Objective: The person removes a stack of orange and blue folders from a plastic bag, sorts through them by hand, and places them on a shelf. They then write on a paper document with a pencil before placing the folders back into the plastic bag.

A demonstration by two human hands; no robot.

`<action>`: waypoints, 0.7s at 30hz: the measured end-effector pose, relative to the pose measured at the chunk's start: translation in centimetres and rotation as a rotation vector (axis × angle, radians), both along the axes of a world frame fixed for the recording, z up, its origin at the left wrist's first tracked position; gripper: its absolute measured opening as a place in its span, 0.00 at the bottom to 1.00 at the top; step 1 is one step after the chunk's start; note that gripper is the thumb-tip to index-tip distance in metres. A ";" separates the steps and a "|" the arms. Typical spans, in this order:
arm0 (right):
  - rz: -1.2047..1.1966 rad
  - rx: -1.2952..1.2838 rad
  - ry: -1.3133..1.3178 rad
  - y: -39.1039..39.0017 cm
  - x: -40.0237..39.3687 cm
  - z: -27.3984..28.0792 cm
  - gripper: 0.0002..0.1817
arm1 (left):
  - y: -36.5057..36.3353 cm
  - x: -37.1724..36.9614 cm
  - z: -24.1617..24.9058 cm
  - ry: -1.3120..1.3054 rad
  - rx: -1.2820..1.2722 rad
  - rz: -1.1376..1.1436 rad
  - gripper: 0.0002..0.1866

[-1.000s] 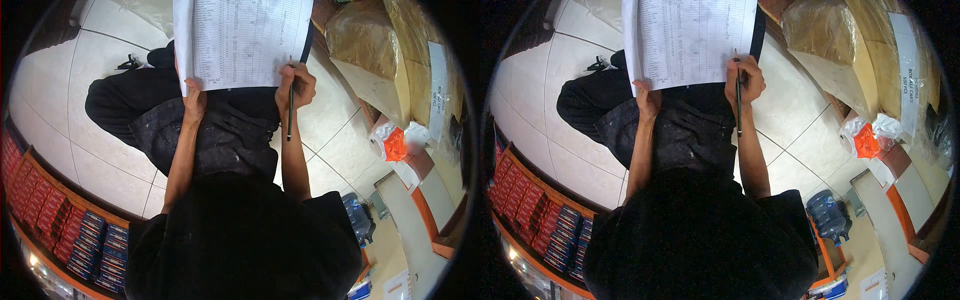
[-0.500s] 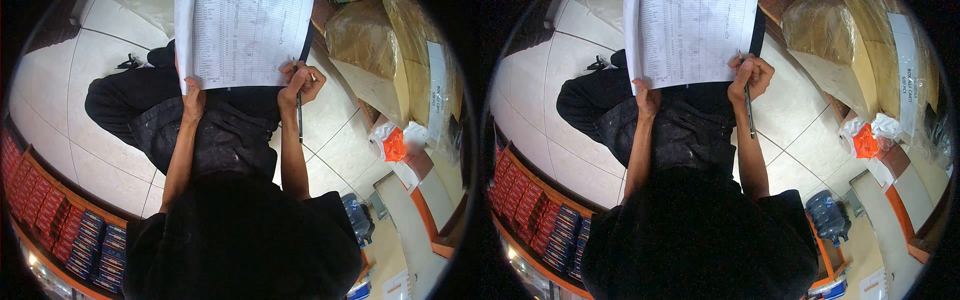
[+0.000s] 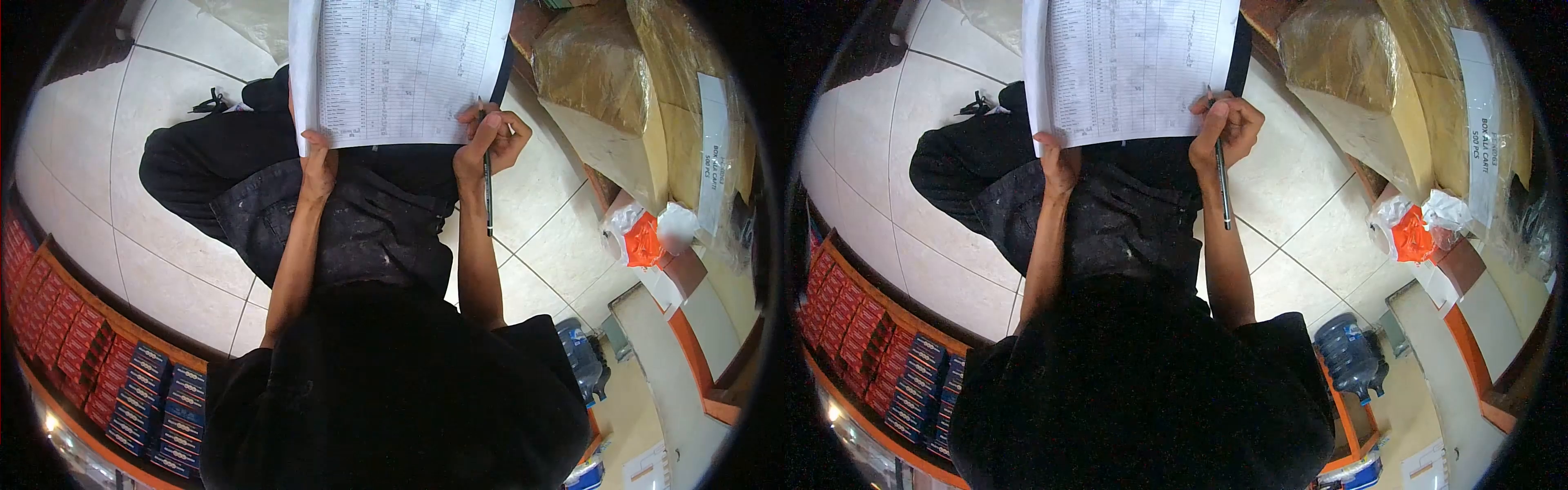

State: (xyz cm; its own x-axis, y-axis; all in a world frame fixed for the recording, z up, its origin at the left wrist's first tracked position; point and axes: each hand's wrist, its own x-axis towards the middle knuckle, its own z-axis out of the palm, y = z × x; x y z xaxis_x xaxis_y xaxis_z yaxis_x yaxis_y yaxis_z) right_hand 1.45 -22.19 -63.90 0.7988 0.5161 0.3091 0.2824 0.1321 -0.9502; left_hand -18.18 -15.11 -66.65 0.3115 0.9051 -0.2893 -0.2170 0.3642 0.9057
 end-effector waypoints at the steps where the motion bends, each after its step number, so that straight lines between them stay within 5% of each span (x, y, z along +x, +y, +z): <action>1: 0.013 0.016 -0.006 -0.1 0.1 -0.1 0.12 | -0.1 -0.1 0.0 0.020 -0.009 0.001 0.42; 21: 0.093 -0.056 -0.277 -1.0 0.4 -0.6 0.20 | 0.1 -0.1 -0.2 -0.020 0.023 0.001 0.39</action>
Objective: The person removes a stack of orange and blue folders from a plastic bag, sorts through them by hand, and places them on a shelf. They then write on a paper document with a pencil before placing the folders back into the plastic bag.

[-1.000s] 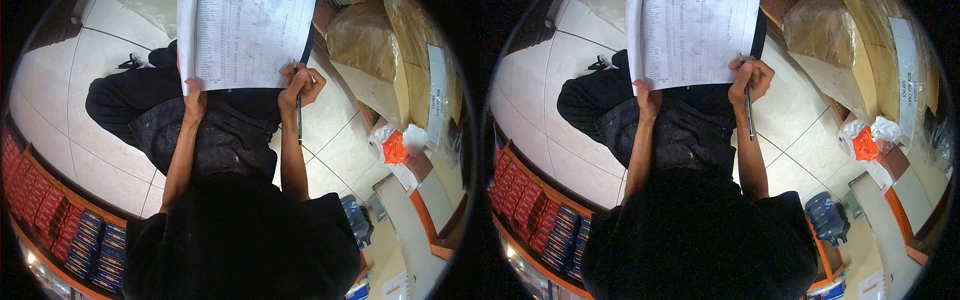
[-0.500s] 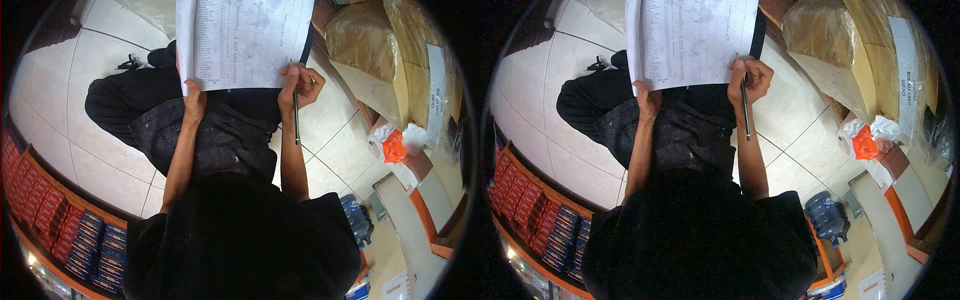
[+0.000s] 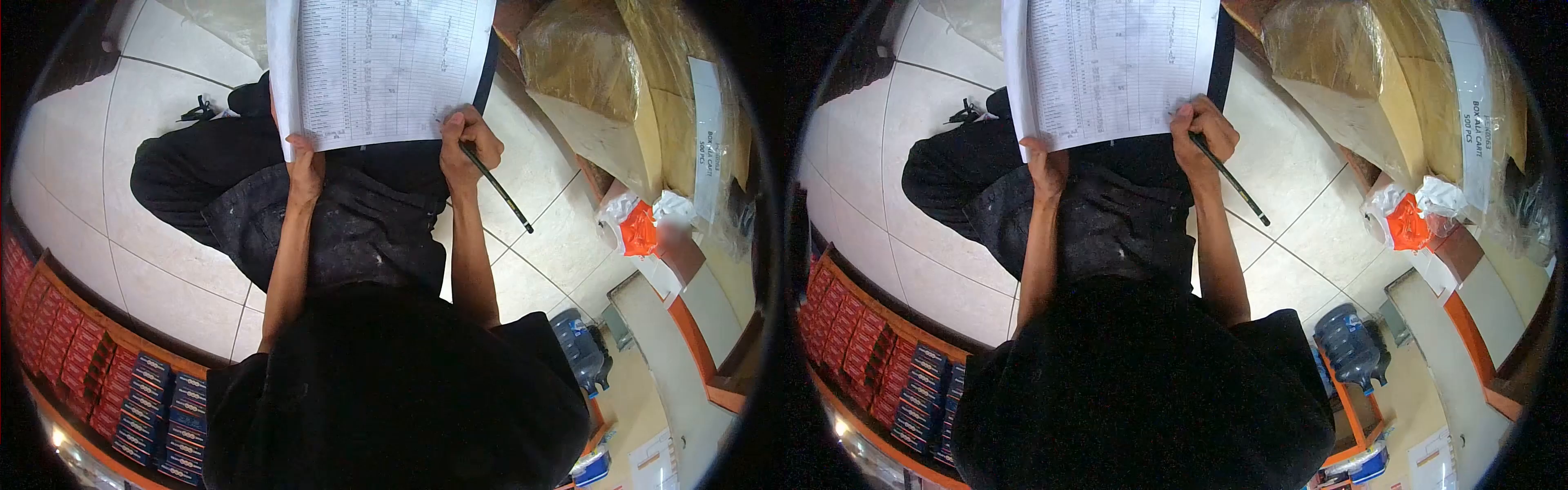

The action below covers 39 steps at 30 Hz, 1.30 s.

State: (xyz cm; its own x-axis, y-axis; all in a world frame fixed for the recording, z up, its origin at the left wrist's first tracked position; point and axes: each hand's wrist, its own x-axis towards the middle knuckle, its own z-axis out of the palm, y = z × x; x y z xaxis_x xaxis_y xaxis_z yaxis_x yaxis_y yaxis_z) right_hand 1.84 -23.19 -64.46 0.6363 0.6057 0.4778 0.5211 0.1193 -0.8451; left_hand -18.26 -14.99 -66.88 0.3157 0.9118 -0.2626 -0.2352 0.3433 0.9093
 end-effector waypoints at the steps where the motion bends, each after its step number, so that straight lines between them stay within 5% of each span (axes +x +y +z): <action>1: 0.012 -0.007 -0.008 0.0 0.0 0.1 0.20 | 0.0 0.0 -0.1 -0.006 -0.005 0.009 0.40; 39: 0.020 -0.087 -0.142 0.7 -0.1 1.2 0.19 | -0.2 0.1 0.6 0.024 0.006 -0.013 0.40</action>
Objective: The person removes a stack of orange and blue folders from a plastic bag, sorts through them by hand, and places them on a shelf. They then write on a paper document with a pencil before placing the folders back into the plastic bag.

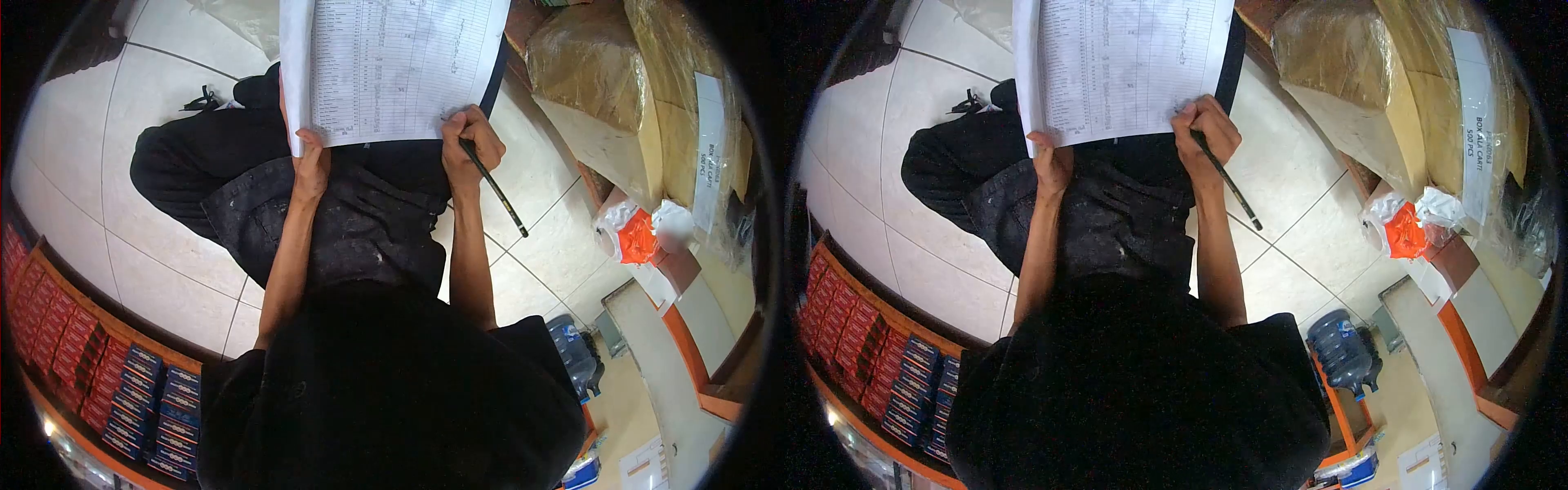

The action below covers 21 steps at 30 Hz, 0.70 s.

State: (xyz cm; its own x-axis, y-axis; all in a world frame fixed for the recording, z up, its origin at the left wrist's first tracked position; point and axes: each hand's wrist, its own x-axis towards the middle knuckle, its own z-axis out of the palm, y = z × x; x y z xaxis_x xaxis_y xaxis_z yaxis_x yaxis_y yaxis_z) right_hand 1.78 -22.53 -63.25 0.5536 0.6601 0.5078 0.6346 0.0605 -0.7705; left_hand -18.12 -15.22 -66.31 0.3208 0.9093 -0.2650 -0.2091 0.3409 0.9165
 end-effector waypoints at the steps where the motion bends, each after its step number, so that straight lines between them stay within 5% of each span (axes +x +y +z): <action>1: -0.009 0.053 0.074 -0.2 0.1 -0.3 0.20 | -0.1 0.0 -0.3 0.000 0.006 0.004 0.40; 14: -0.074 0.044 0.278 -1.2 -0.7 -0.9 0.14 | -0.6 -2.9 -4.6 -0.027 -0.110 -0.029 0.39; 16: -0.136 0.041 0.317 -1.0 -1.3 -0.5 0.13 | -0.3 -0.9 -2.4 -0.033 -0.018 0.004 0.39; 21: 0.053 0.149 0.048 -0.2 -2.9 0.9 0.14 | -0.2 -0.1 -0.6 -0.055 -0.052 0.021 0.41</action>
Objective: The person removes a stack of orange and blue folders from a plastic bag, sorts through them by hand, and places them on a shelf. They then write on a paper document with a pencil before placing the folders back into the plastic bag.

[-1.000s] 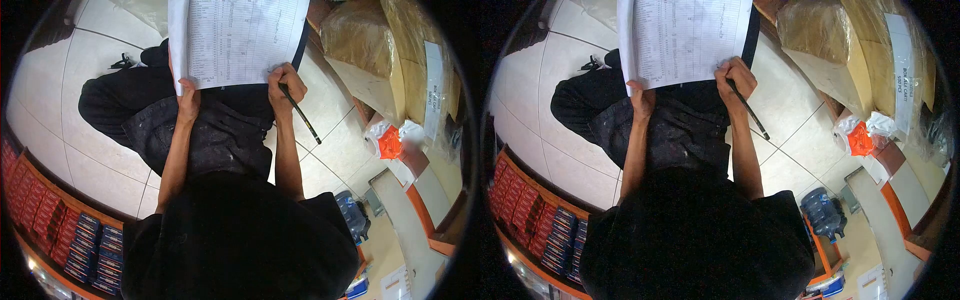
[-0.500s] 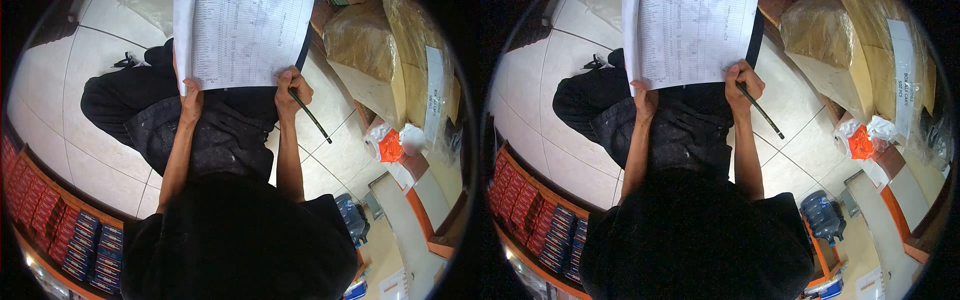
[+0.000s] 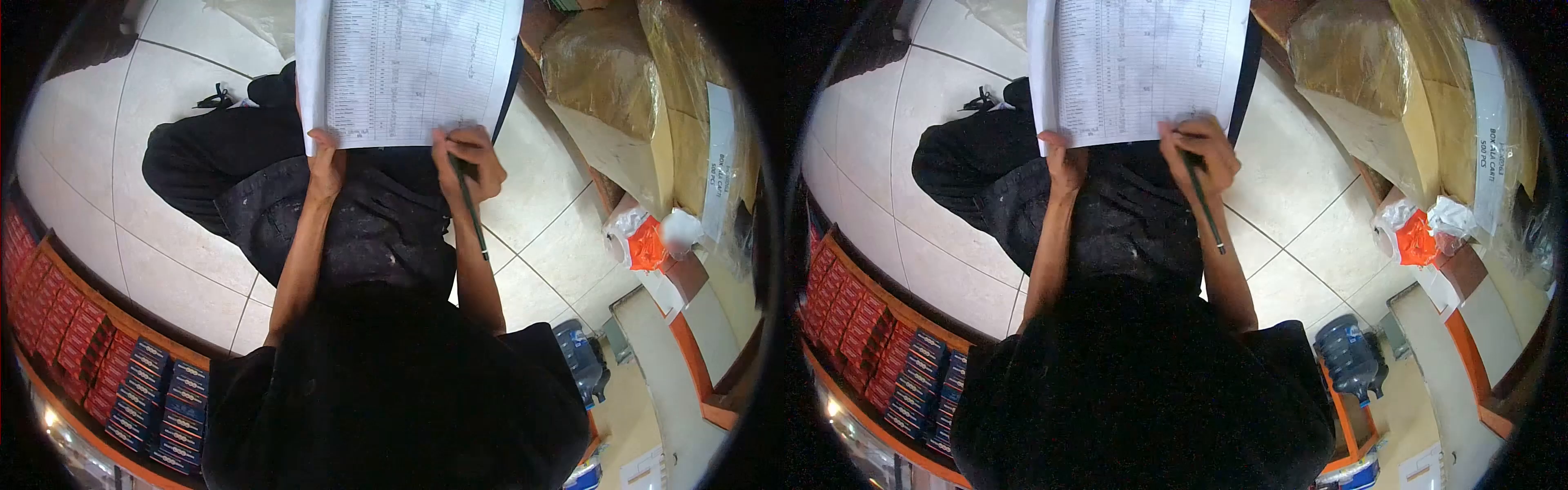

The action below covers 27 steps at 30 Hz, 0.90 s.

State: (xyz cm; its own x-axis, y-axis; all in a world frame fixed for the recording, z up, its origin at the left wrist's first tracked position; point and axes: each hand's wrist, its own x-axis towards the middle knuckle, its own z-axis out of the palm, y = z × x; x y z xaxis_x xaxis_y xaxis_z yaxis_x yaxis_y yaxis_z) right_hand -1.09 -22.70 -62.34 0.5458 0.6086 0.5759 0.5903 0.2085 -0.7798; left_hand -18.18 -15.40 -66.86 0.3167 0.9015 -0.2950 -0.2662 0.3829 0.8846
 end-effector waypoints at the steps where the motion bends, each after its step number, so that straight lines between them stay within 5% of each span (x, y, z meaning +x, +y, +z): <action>1: 0.010 -0.009 0.009 0.0 -0.5 0.0 0.14 | -0.1 -0.1 -0.1 -0.006 -0.032 0.012 0.41; 21: -0.120 -0.033 0.084 -1.2 1.5 -2.1 0.19 | 0.2 -0.3 0.8 0.076 -0.020 0.009 0.44; 24: -0.105 -0.044 0.077 -1.3 1.7 -2.6 0.19 | 0.5 -1.1 0.4 0.025 -0.013 -0.135 0.40; 27: -0.115 -0.061 0.063 -1.4 1.7 -2.7 0.19 | 0.1 -0.1 0.5 0.067 -0.015 0.043 0.45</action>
